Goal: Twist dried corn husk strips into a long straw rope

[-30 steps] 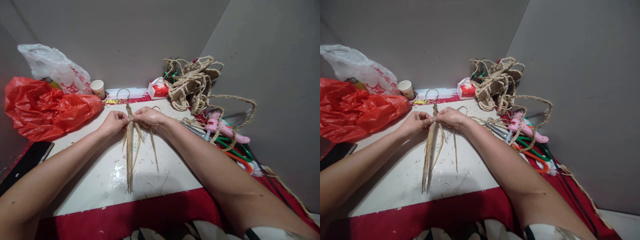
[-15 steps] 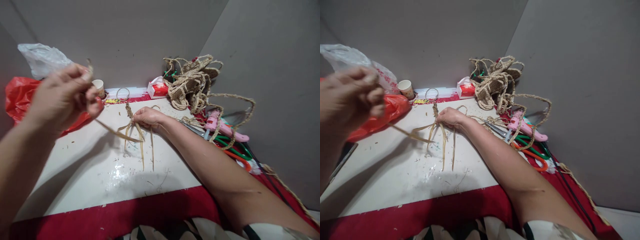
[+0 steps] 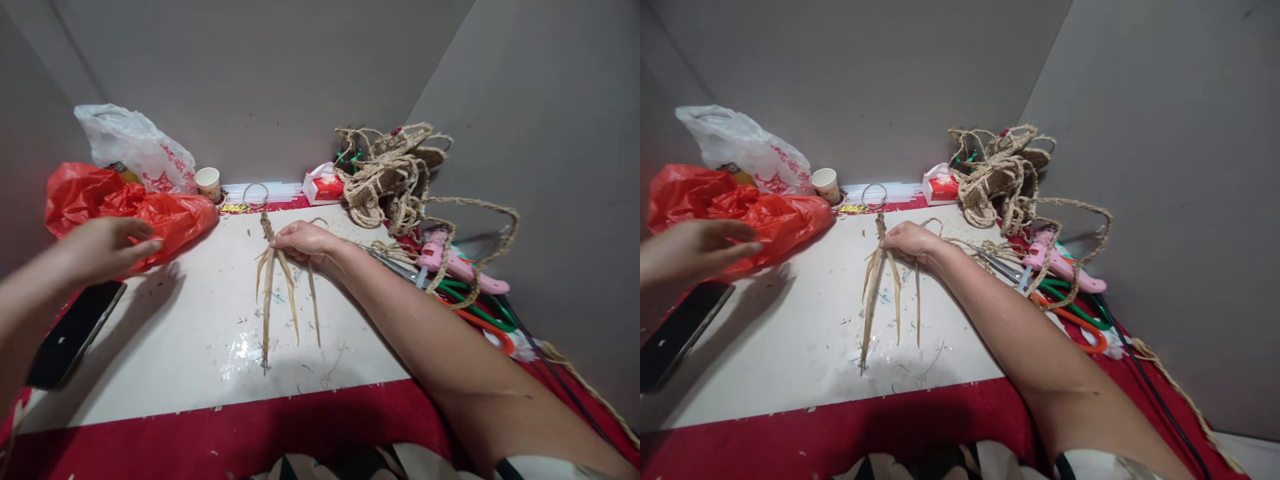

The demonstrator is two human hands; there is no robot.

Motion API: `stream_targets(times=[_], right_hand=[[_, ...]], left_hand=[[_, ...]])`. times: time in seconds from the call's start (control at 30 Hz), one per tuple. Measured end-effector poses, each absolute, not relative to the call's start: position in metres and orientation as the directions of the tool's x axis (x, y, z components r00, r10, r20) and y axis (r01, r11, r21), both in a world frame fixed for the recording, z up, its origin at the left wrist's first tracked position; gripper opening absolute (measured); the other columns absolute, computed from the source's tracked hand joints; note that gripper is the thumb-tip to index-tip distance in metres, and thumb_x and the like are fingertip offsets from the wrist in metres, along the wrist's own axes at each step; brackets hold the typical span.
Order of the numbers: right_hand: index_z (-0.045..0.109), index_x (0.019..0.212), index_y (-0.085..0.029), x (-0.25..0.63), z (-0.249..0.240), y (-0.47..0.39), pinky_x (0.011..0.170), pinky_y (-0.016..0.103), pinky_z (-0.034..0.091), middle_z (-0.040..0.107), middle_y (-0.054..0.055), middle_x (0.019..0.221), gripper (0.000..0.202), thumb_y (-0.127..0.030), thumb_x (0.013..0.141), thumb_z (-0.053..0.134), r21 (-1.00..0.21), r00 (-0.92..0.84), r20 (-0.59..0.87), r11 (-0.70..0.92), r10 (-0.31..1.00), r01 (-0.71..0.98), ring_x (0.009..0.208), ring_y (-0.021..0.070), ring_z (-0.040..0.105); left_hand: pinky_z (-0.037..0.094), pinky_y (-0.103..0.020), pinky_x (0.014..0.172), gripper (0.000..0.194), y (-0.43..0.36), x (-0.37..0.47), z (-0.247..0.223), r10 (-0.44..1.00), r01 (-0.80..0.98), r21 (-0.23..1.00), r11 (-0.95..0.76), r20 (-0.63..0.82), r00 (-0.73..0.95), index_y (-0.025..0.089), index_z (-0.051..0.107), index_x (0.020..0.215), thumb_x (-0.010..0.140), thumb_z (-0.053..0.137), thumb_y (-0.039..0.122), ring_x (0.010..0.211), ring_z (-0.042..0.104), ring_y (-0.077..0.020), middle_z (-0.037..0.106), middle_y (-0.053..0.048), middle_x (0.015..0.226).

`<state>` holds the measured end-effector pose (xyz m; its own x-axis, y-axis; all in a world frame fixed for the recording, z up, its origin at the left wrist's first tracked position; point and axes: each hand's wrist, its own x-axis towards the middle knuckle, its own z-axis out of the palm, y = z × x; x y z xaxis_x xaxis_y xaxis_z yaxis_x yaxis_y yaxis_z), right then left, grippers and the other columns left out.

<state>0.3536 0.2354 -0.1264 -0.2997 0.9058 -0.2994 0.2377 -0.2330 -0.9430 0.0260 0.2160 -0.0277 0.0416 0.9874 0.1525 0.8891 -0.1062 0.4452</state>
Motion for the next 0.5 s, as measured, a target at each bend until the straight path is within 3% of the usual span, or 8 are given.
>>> stream_targets(times=[0.07,0.13,0.2,0.37,0.5], right_hand=[[0.045,0.054,-0.016,0.353,-0.127,0.236,0.033,0.021,0.010,0.032,-0.007,0.033,0.028,-0.016,0.079,0.057,-0.948,-0.329,-0.312,-0.272,0.891,0.164,0.029,0.0037,0.021],[0.044,0.055,-0.016,0.352,-0.127,0.235,0.032,0.020,0.010,0.030,-0.008,0.033,0.028,-0.016,0.080,0.057,-0.947,-0.354,-0.319,-0.306,0.879,0.094,0.029,0.0034,0.019],[0.044,0.056,-0.016,0.352,-0.127,0.235,0.031,0.019,0.010,0.029,-0.009,0.034,0.028,-0.018,0.079,0.060,-0.947,-0.368,-0.313,-0.318,0.876,0.047,0.030,0.0032,0.018],[0.039,0.053,-0.017,0.355,-0.127,0.237,0.031,0.017,0.011,0.029,-0.010,0.036,0.035,-0.020,0.076,0.066,-0.952,-0.388,-0.284,-0.306,0.877,0.004,0.030,0.0024,0.019],[0.057,0.068,-0.012,0.359,-0.128,0.239,0.031,0.017,0.011,0.029,-0.010,0.036,0.016,-0.021,0.081,0.061,-0.954,-0.420,-0.284,-0.297,0.862,0.037,0.031,0.0028,0.018]], left_hand=[[0.042,-0.024,0.057,0.029,0.211,0.069,-0.050,0.980,0.874,0.451,-0.182,0.009,0.200,0.018,0.066,0.076,0.069,0.063,0.047,0.063,0.062,-0.0178,0.067,0.000,0.067],[0.043,-0.025,0.055,0.030,0.210,0.113,-0.075,0.944,0.713,0.668,-0.211,-0.050,0.327,0.016,0.061,0.073,0.073,0.060,0.046,0.061,0.062,-0.0170,0.067,-0.004,0.068],[0.042,-0.024,0.054,0.027,0.214,0.150,-0.096,0.917,0.617,0.748,-0.244,-0.029,0.397,0.017,0.056,0.072,0.070,0.065,0.042,0.058,0.060,-0.0157,0.065,-0.004,0.064],[0.037,-0.021,0.049,0.017,0.228,0.189,-0.119,0.927,0.407,0.908,-0.099,-0.064,0.369,0.018,0.049,0.072,0.070,0.066,0.022,0.047,0.051,-0.0099,0.056,0.003,0.052],[0.041,-0.022,0.052,0.012,0.232,0.182,-0.118,0.919,0.299,0.951,0.075,-0.182,0.350,0.016,0.053,0.072,0.069,0.065,0.019,0.048,0.052,-0.0094,0.058,0.002,0.054]])
